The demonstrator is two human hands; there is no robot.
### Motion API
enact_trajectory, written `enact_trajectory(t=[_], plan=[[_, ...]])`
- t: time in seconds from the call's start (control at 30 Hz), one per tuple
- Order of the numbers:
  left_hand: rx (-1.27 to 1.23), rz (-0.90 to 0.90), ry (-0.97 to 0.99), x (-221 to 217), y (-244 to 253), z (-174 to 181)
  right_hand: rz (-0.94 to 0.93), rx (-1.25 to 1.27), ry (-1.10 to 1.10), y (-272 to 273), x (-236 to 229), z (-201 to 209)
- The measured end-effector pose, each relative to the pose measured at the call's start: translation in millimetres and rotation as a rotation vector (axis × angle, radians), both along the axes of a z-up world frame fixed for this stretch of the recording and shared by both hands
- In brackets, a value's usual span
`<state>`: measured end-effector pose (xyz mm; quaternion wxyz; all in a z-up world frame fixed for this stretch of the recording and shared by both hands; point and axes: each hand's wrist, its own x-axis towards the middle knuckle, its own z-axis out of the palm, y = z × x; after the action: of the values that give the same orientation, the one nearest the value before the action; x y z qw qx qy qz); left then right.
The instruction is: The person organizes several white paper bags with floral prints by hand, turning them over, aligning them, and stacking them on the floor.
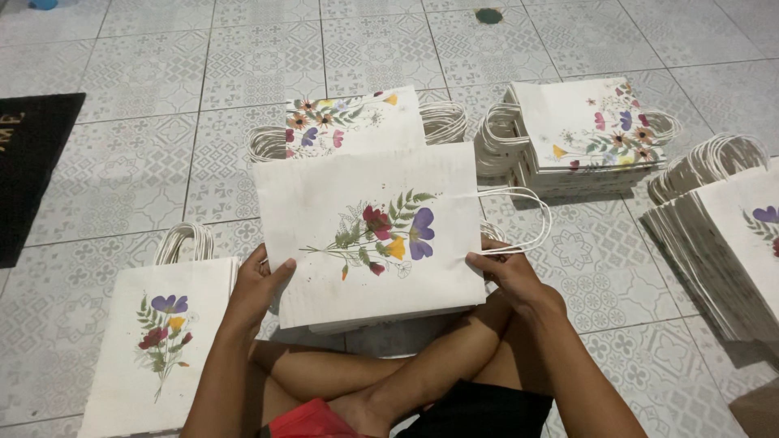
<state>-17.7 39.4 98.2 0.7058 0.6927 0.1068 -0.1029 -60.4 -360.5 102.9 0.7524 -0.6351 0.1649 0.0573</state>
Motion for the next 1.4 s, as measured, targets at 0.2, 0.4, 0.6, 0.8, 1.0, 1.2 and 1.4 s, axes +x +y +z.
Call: enact_trajectory(t=[0.2, 0.4, 0.6, 0.8, 1.0, 1.2, 1.4], plan=[[-0.002, -0.002, 0.026, -3, 5, 2, 0.006, 0.0, -0.014, 4, 2, -7], [0.033, -0.008, 0.051, -4, 6, -1, 0.021, -0.034, 0.016, 2, 3, -18], [0.012, 0.01, 0.04, -4, 10, -22, 0.018, -0.102, 0.078, -10, 3, -48], [0.171, -0.002, -0.067, 6, 19, -33, -0.018, -0.232, -0.025, -21, 12, -58], [0.187, -0.229, -0.757, -12, 17, 38, 0.152, -0.192, -0.786, -41, 17, 0], [0.657, -0.029, -1.118, -41, -4, 68, 0.083, -0.134, -0.691, -38, 21, 9], [0.67, -0.083, -1.218, -36, 12, 27, 0.086, -0.172, -0.687, -42, 17, -3]])
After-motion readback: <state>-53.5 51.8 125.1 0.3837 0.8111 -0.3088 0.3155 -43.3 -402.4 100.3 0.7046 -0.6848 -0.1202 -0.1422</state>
